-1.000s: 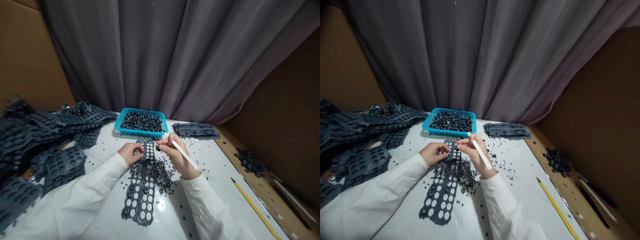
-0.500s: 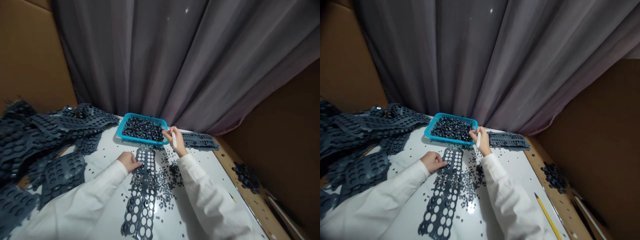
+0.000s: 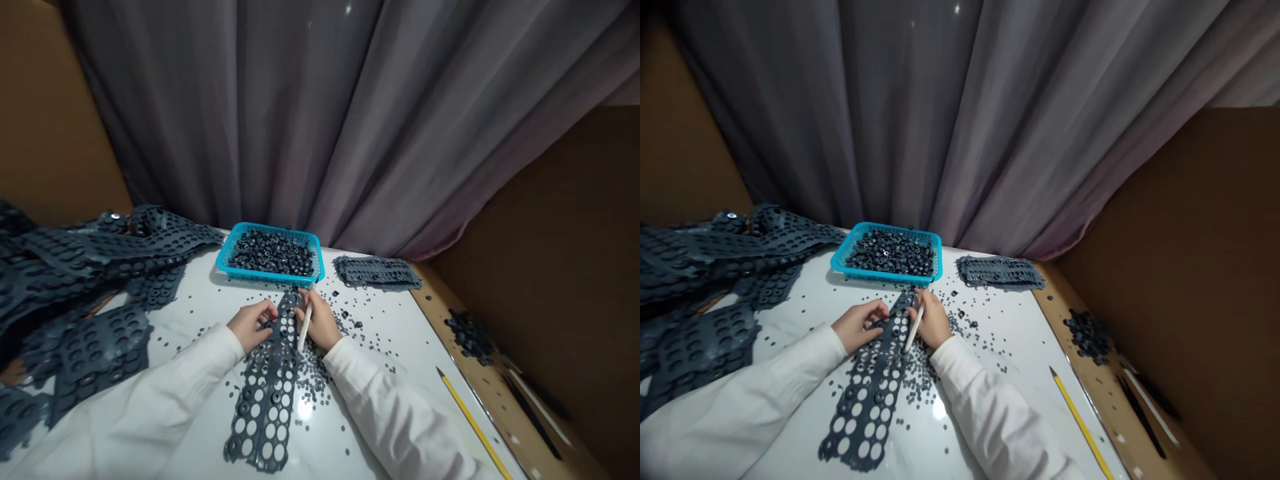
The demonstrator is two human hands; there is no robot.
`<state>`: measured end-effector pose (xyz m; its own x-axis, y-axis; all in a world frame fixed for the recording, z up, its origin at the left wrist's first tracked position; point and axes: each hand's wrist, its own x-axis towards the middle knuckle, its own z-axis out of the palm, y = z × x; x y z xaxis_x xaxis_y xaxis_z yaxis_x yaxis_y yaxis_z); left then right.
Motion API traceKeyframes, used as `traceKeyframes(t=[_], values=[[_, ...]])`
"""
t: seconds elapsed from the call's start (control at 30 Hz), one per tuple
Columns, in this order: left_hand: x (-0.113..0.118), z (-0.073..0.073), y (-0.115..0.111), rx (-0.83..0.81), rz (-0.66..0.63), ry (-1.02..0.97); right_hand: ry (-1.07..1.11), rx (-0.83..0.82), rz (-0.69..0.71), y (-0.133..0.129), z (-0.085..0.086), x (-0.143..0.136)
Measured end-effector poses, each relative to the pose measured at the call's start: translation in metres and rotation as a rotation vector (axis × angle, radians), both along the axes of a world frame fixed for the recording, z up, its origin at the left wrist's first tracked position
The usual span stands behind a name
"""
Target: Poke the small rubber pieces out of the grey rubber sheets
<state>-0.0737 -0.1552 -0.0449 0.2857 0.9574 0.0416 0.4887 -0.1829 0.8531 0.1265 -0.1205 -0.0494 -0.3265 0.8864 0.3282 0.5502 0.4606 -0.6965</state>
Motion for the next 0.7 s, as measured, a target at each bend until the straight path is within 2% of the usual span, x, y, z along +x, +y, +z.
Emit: traceKeyframes(t=[0.13, 0.2, 0.23, 0.3, 0.4, 0.47, 0.57, 0.7], values=[[0.005, 0.004, -0.004, 0.071, -0.082, 0.021, -0.08, 0.073, 0.152, 0.006, 0.001, 0.001], [0.005, 0.01, -0.007, 0.093, -0.1, 0.035, -0.12, 0.102, 0.167, 0.01, 0.003, -0.002], [0.004, 0.013, -0.01, 0.112, -0.077, 0.047, -0.124, 0.11, 0.154, 0.011, 0.005, -0.004], [0.0, 0.02, -0.021, 0.167, 0.049, 0.121, -0.117, 0.118, 0.129, 0.014, 0.009, -0.006], [-0.006, 0.028, -0.053, 0.132, 0.248, 0.399, -0.104, 0.122, 0.154, 0.018, 0.019, -0.005], [-0.007, 0.028, -0.08, 0.014, 0.231, 0.567, -0.095, 0.116, 0.194, 0.023, 0.028, -0.001], [-0.001, 0.023, -0.113, -0.019, 0.144, 0.634, -0.083, 0.093, 0.25, 0.033, 0.04, 0.003], [0.008, 0.015, -0.129, -0.016, 0.061, 0.63, -0.066, 0.072, 0.272, 0.044, 0.047, 0.004]])
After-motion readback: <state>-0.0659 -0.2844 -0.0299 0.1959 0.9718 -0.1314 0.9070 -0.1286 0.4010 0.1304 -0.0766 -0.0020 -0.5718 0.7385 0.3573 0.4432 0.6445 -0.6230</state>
